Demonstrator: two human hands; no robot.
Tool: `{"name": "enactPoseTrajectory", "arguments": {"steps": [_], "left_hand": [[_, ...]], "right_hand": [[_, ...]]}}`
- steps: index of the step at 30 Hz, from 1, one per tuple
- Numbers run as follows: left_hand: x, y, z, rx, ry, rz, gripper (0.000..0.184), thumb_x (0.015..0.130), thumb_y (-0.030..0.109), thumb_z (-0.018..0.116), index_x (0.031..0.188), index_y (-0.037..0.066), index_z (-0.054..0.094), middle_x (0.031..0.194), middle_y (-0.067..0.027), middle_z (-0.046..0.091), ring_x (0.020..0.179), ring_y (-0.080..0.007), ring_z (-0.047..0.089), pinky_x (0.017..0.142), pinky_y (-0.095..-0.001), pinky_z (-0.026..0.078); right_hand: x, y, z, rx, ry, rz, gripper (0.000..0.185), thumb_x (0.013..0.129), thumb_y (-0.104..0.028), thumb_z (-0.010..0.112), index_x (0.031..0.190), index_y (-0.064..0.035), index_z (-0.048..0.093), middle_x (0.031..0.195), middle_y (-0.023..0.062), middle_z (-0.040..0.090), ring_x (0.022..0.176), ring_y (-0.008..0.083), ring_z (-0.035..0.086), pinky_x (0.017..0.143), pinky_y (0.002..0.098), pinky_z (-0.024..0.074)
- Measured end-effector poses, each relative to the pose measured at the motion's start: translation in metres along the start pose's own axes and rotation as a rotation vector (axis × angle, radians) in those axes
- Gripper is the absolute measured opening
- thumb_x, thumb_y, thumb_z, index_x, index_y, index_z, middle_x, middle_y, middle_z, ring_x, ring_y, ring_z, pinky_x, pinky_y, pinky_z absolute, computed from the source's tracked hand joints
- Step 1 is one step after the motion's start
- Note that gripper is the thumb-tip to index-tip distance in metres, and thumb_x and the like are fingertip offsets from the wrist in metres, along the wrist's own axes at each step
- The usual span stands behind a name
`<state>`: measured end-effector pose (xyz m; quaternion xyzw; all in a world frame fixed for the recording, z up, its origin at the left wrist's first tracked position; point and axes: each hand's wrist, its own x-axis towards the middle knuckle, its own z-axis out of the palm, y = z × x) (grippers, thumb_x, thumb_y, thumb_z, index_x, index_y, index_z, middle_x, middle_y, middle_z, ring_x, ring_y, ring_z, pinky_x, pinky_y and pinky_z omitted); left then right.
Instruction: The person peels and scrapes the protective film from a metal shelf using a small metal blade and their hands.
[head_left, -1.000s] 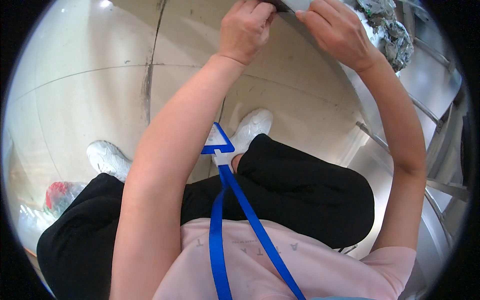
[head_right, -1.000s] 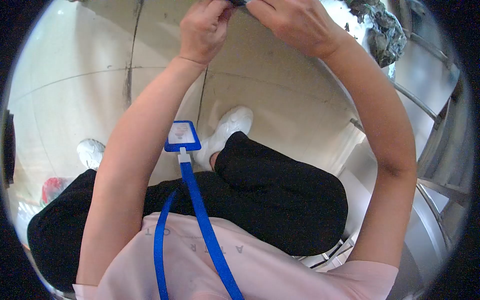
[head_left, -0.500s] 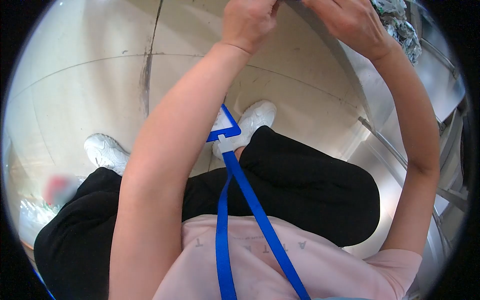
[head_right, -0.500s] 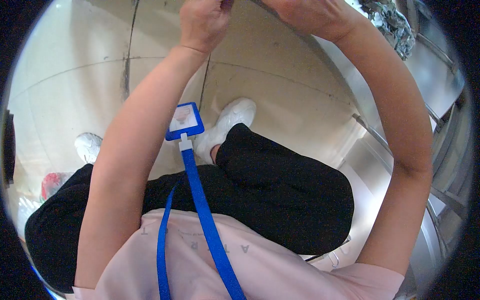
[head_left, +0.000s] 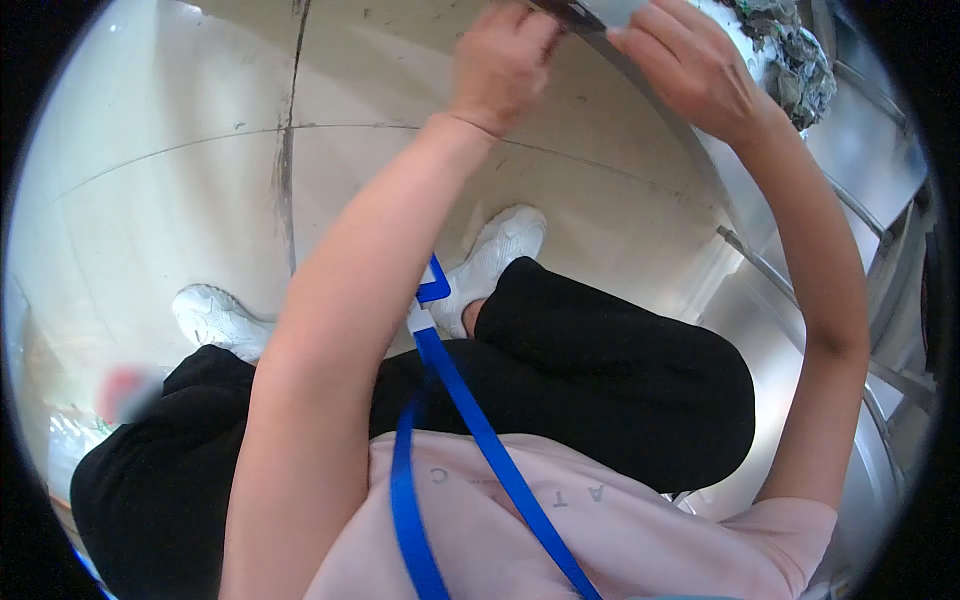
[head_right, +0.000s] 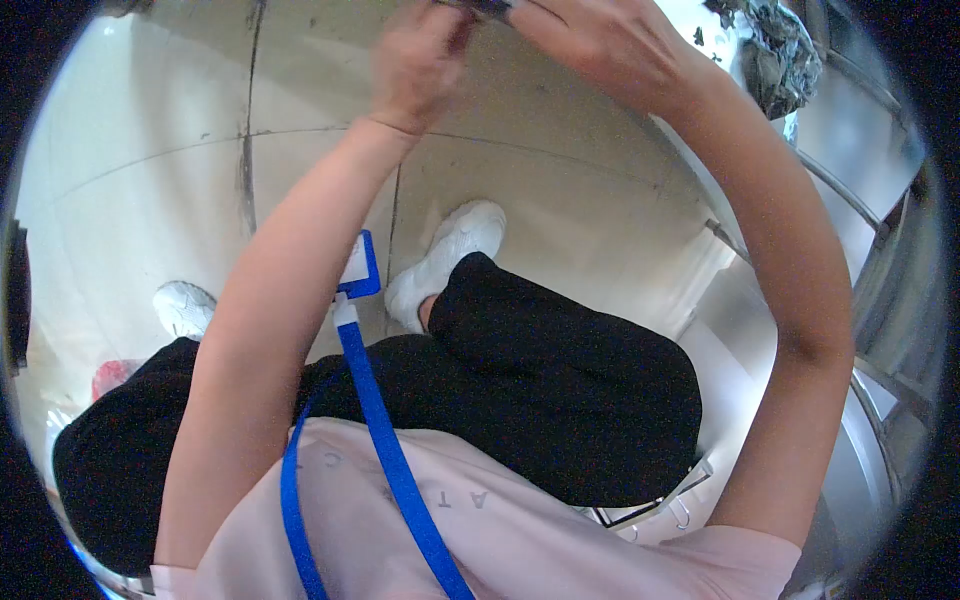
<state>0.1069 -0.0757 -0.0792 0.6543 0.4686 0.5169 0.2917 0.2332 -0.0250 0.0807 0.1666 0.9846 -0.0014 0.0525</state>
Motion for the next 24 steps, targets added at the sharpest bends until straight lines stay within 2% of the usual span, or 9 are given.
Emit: {"name": "enactPoseTrajectory", "arguments": {"steps": [3, 6, 14, 24], "left_hand": [[0.017, -0.001, -0.023, 0.136, 0.156, 0.069, 0.013, 0.072, 0.005, 0.059, 0.084, 0.008, 0.055, 0.076, -0.0127, 0.053, 0.071, -0.0305, 0.052, 0.062, -0.0400, 0.043], [0.019, -0.006, -0.030, 0.157, 0.171, 0.076, 0.010, 0.072, 0.005, 0.060, 0.081, 0.008, 0.056, 0.075, -0.0108, 0.053, 0.069, -0.0300, 0.051, 0.059, -0.0394, 0.043], [0.018, -0.009, -0.021, 0.022, 0.154, 0.058, 0.008, 0.072, 0.004, 0.059, 0.080, 0.007, 0.057, 0.075, -0.0113, 0.055, 0.071, -0.0314, 0.053, 0.060, -0.0390, 0.044], [0.017, -0.010, -0.020, -0.046, 0.094, 0.048, 0.009, 0.071, 0.002, 0.059, 0.079, 0.007, 0.057, 0.076, -0.0121, 0.055, 0.071, -0.0321, 0.054, 0.060, -0.0400, 0.044]], "right_hand": [[0.018, 0.008, 0.006, -0.044, 0.114, -0.047, 0.010, 0.062, -0.008, 0.057, 0.066, -0.0046, 0.048, 0.063, 0.0060, 0.038, 0.055, 0.0202, 0.044, 0.047, 0.0316, 0.0363], [0.033, 0.011, 0.011, -0.059, 0.133, -0.093, 0.010, 0.062, -0.007, 0.057, 0.065, -0.0042, 0.048, 0.062, 0.0062, 0.037, 0.055, 0.0205, 0.044, 0.047, 0.0317, 0.0360], [0.030, 0.010, 0.013, -0.037, 0.116, -0.073, 0.009, 0.064, -0.002, 0.060, 0.067, -0.0021, 0.051, 0.062, 0.0074, 0.040, 0.054, 0.0224, 0.044, 0.046, 0.0329, 0.0360], [0.026, 0.011, 0.013, 0.053, 0.092, -0.025, 0.011, 0.068, -0.003, 0.062, 0.070, -0.0012, 0.051, 0.064, 0.0082, 0.042, 0.056, 0.0233, 0.047, 0.048, 0.0340, 0.0376]]}}
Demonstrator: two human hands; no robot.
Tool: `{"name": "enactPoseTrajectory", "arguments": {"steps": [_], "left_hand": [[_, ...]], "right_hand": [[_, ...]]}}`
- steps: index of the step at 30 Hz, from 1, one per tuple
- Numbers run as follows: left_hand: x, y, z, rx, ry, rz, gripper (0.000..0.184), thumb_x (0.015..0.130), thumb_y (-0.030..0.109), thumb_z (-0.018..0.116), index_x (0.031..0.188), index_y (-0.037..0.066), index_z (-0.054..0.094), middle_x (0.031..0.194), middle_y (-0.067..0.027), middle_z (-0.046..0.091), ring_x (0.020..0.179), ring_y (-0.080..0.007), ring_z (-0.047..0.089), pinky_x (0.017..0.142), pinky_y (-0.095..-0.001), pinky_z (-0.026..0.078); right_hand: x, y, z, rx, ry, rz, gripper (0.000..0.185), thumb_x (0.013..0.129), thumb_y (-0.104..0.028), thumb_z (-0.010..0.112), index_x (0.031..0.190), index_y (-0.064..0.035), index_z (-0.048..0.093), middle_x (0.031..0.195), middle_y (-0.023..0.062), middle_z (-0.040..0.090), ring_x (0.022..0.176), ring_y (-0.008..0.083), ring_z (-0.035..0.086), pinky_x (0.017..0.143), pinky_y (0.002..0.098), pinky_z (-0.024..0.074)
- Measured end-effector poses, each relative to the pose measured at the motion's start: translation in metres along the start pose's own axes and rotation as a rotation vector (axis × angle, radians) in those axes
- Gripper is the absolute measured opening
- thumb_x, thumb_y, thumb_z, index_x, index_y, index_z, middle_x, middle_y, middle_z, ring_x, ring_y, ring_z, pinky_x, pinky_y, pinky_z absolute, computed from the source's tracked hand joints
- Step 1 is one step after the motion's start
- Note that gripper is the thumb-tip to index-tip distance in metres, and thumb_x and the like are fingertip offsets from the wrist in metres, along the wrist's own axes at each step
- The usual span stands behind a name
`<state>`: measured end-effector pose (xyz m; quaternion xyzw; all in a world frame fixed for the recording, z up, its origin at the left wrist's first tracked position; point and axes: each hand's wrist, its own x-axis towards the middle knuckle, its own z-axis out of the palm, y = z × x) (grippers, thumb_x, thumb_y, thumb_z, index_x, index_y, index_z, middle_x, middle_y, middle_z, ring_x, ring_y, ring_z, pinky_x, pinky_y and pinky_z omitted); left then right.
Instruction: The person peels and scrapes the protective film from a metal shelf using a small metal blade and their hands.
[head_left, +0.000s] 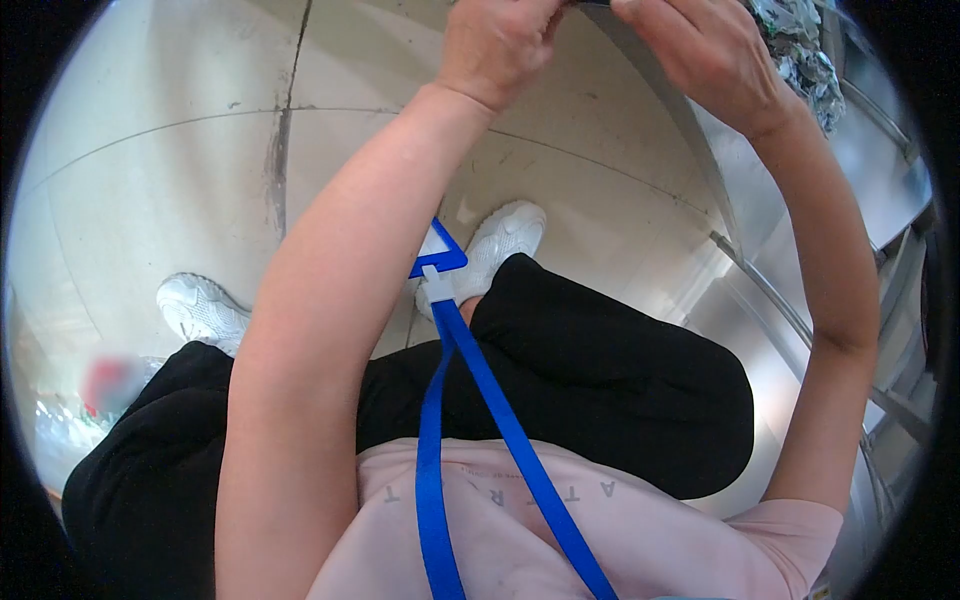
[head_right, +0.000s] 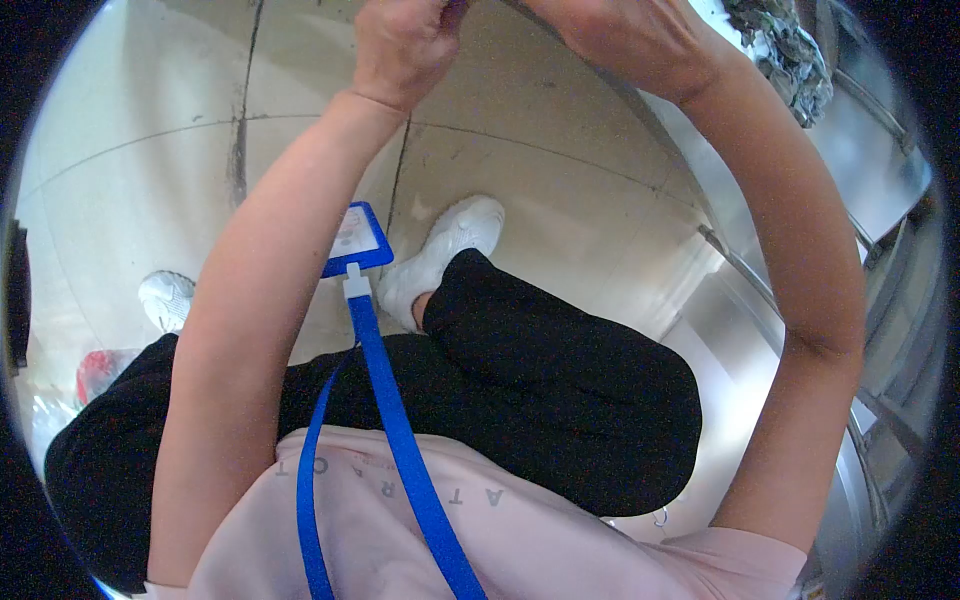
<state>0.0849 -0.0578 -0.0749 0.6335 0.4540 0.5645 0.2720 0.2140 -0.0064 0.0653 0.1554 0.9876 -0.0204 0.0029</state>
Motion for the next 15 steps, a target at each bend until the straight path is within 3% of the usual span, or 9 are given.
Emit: {"name": "enactPoseTrajectory", "arguments": {"steps": [2, 5, 10, 15], "left_hand": [[-0.003, -0.001, 0.003, -0.007, -0.053, 0.006, 0.009, 0.071, 0.003, 0.059, 0.079, 0.007, 0.057, 0.076, -0.0118, 0.055, 0.072, -0.0318, 0.054, 0.061, -0.0398, 0.044], [-0.014, -0.002, 0.021, 0.001, -0.095, 0.024, 0.008, 0.071, 0.006, 0.061, 0.079, 0.008, 0.058, 0.076, -0.0096, 0.056, 0.072, -0.0293, 0.054, 0.061, -0.0382, 0.045], [-0.027, 0.000, 0.026, 0.039, -0.151, 0.044, 0.010, 0.070, 0.010, 0.062, 0.078, 0.012, 0.058, 0.077, -0.0062, 0.056, 0.075, -0.0251, 0.055, 0.063, -0.0359, 0.046], [-0.004, 0.002, -0.002, 0.105, -0.023, 0.040, 0.008, 0.071, 0.006, 0.060, 0.079, 0.008, 0.058, 0.075, -0.0087, 0.056, 0.073, -0.0285, 0.054, 0.061, -0.0378, 0.045]], "right_hand": [[-0.005, -0.002, 0.001, -0.024, 0.023, -0.036, 0.011, 0.072, -0.001, 0.063, 0.077, -0.0002, 0.053, 0.067, 0.0078, 0.045, 0.060, 0.0227, 0.049, 0.053, 0.0333, 0.0404], [-0.032, -0.008, -0.003, 0.061, -0.120, 0.055, 0.012, 0.072, -0.002, 0.063, 0.076, -0.0001, 0.052, 0.068, 0.0079, 0.045, 0.061, 0.0227, 0.049, 0.053, 0.0324, 0.0407], [-0.041, -0.010, -0.001, 0.063, -0.106, 0.077, 0.014, 0.068, 0.000, 0.064, 0.077, 0.0016, 0.053, 0.070, 0.0090, 0.046, 0.063, 0.0220, 0.048, 0.055, 0.0318, 0.0411], [-0.009, -0.003, 0.002, 0.062, 0.073, 0.125, 0.013, 0.067, -0.004, 0.061, 0.064, -0.0032, 0.049, 0.062, 0.0082, 0.042, 0.053, 0.0234, 0.045, 0.045, 0.0345, 0.0356]]}}
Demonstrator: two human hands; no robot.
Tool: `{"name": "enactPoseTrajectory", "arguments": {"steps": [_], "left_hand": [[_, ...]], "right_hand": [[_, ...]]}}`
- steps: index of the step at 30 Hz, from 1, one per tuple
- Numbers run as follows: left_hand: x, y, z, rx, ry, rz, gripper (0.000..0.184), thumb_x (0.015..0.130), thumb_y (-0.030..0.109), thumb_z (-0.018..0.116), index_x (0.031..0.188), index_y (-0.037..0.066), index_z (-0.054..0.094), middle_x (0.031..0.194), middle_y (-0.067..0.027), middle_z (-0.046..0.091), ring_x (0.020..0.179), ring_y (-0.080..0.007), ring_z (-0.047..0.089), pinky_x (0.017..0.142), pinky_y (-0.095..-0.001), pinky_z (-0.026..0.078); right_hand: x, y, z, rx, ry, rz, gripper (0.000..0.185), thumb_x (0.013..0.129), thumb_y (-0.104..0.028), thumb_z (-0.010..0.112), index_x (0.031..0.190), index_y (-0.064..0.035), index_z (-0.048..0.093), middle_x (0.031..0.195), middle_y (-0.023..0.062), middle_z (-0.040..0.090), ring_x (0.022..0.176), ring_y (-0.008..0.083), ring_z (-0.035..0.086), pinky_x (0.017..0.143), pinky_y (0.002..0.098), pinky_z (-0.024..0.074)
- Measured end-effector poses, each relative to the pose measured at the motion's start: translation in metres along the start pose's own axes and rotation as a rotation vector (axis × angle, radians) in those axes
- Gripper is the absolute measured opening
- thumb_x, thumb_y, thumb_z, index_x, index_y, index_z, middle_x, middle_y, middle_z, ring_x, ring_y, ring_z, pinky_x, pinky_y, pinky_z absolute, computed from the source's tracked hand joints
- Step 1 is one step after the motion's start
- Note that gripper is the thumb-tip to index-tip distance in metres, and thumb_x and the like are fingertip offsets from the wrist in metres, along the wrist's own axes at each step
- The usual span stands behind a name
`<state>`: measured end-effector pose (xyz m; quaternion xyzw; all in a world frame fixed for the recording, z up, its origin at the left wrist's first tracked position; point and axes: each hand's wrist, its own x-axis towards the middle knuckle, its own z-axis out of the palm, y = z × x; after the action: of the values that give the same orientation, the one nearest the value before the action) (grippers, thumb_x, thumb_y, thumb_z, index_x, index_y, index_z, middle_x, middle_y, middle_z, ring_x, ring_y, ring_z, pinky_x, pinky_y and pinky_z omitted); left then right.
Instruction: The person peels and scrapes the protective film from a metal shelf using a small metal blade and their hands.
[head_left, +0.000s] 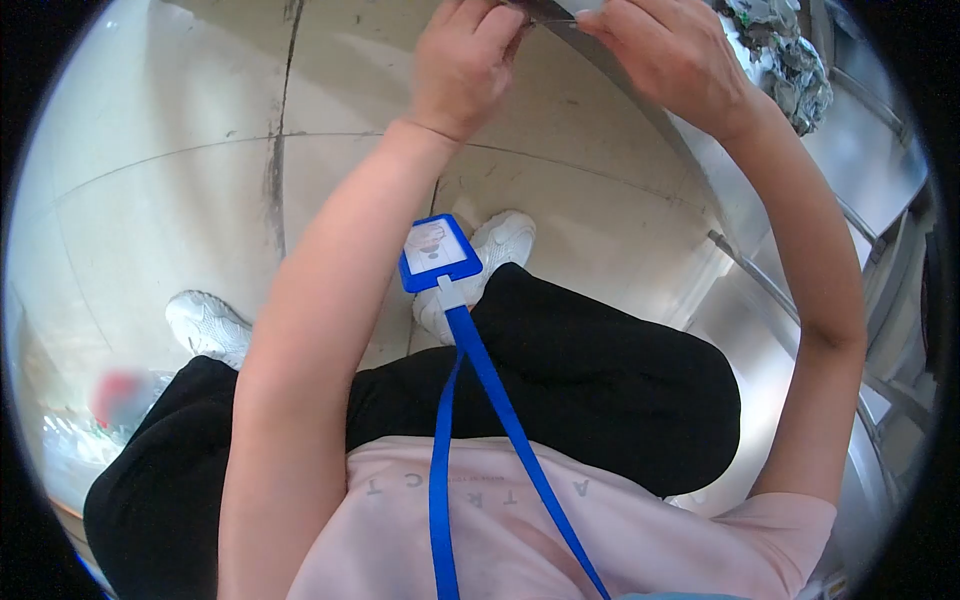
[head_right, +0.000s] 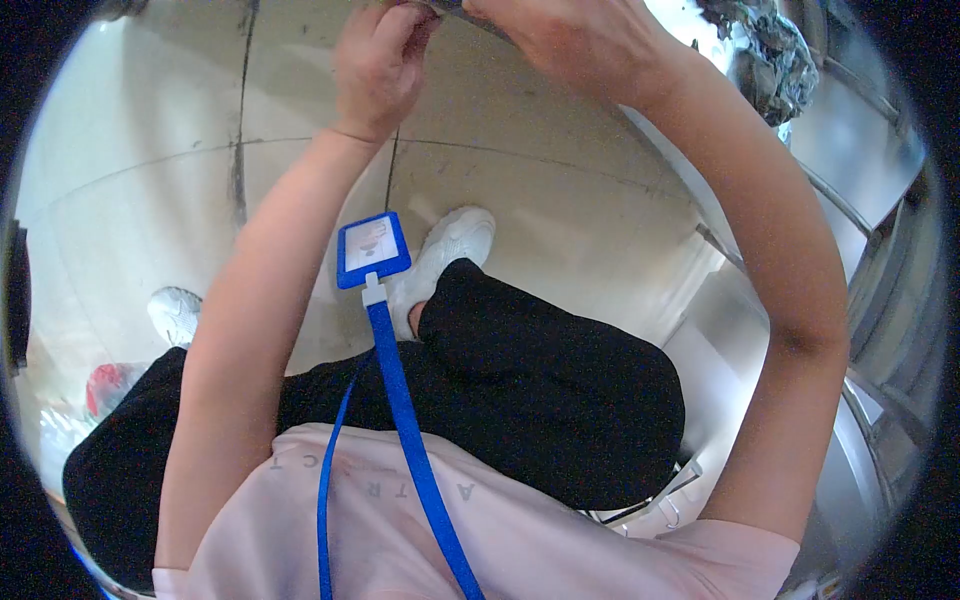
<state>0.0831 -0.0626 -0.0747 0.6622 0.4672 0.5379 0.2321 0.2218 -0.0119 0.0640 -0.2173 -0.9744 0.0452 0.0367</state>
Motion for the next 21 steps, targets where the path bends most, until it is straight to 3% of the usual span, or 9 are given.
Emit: {"name": "enactPoseTrajectory", "arguments": {"steps": [4, 7, 10, 13, 16, 19, 20, 21], "left_hand": [[0.012, 0.004, -0.013, 0.018, -0.012, -0.028, 0.009, 0.071, 0.003, 0.060, 0.079, 0.006, 0.057, 0.075, -0.0094, 0.055, 0.071, -0.0292, 0.054, 0.061, -0.0383, 0.045], [0.006, 0.000, 0.000, -0.075, 0.006, 0.010, 0.011, 0.069, 0.002, 0.061, 0.079, 0.006, 0.058, 0.076, -0.0100, 0.056, 0.072, -0.0307, 0.054, 0.061, -0.0387, 0.045], [0.001, 0.003, 0.006, -0.082, -0.012, 0.021, 0.011, 0.074, 0.003, 0.062, 0.082, 0.007, 0.056, 0.077, -0.0074, 0.058, 0.070, -0.0252, 0.057, 0.061, -0.0340, 0.047], [-0.018, 0.002, 0.030, -0.069, -0.074, -0.027, 0.011, 0.069, 0.007, 0.062, 0.079, 0.011, 0.058, 0.075, -0.0065, 0.055, 0.073, -0.0263, 0.054, 0.061, -0.0355, 0.046], [-0.022, 0.011, 0.028, -0.115, -0.136, 0.023, 0.012, 0.069, 0.005, 0.061, 0.079, 0.009, 0.056, 0.075, -0.0072, 0.055, 0.073, -0.0262, 0.053, 0.059, -0.0359, 0.045], [-0.017, 0.031, 0.016, -0.273, -0.165, -0.009, 0.011, 0.074, 0.003, 0.060, 0.084, 0.003, 0.056, 0.075, -0.0116, 0.055, 0.069, -0.0312, 0.052, 0.061, -0.0367, 0.044], [-0.013, 0.039, 0.013, -0.314, -0.143, -0.071, 0.010, 0.074, 0.003, 0.060, 0.082, 0.004, 0.055, 0.074, -0.0108, 0.055, 0.069, -0.0305, 0.052, 0.060, -0.0366, 0.044], [-0.008, 0.048, 0.010, -0.356, -0.124, -0.133, 0.009, 0.073, 0.003, 0.060, 0.081, 0.004, 0.055, 0.073, -0.0101, 0.055, 0.068, -0.0298, 0.052, 0.059, -0.0365, 0.043]], "right_hand": [[0.009, 0.000, -0.002, -0.092, -0.069, -0.123, 0.014, 0.069, -0.005, 0.061, 0.065, -0.0044, 0.048, 0.062, 0.0069, 0.041, 0.053, 0.0222, 0.045, 0.044, 0.0349, 0.0352], [0.006, -0.007, -0.017, -0.168, -0.347, -0.076, 0.006, 0.074, -0.006, 0.058, 0.072, -0.0016, 0.055, 0.068, 0.0087, 0.049, 0.064, 0.0236, 0.052, 0.052, 0.0331, 0.0417], [-0.001, -0.004, -0.007, -0.096, -0.191, -0.126, 0.014, 0.070, 0.001, 0.064, 0.080, 0.0028, 0.055, 0.071, 0.0092, 0.047, 0.065, 0.0220, 0.050, 0.056, 0.0314, 0.0423], [-0.023, -0.006, -0.002, -0.060, -0.178, -0.063, 0.015, 0.069, 0.002, 0.064, 0.082, 0.0024, 0.057, 0.072, 0.0097, 0.047, 0.068, 0.0226, 0.051, 0.058, 0.0317, 0.0435], [-0.043, -0.007, -0.012, 0.079, -0.275, 0.244, 0.015, 0.077, 0.000, 0.060, 0.092, 0.0012, 0.058, 0.082, 0.0089, 0.054, 0.078, 0.0204, 0.056, 0.065, 0.0280, 0.0465], [-0.052, -0.011, -0.024, 0.659, 0.023, 0.833, 0.019, 0.086, -0.005, 0.055, 0.104, -0.0003, 0.056, 0.095, 0.0069, 0.059, 0.089, 0.0170, 0.057, 0.076, 0.0252, 0.0467], [-0.056, -0.005, -0.026, 0.888, 0.220, 0.828, 0.026, 0.090, -0.011, 0.053, 0.114, -0.0003, 0.051, 0.104, 0.0061, 0.059, 0.097, 0.0132, 0.055, 0.085, 0.0243, 0.0438], [-0.035, -0.013, -0.035, 1.140, 0.449, 1.158, 0.019, 0.083, -0.008, 0.054, 0.099, 0.0013, 0.055, 0.093, 0.0109, 0.058, 0.088, 0.0207, 0.056, 0.076, 0.0281, 0.0450]]}}
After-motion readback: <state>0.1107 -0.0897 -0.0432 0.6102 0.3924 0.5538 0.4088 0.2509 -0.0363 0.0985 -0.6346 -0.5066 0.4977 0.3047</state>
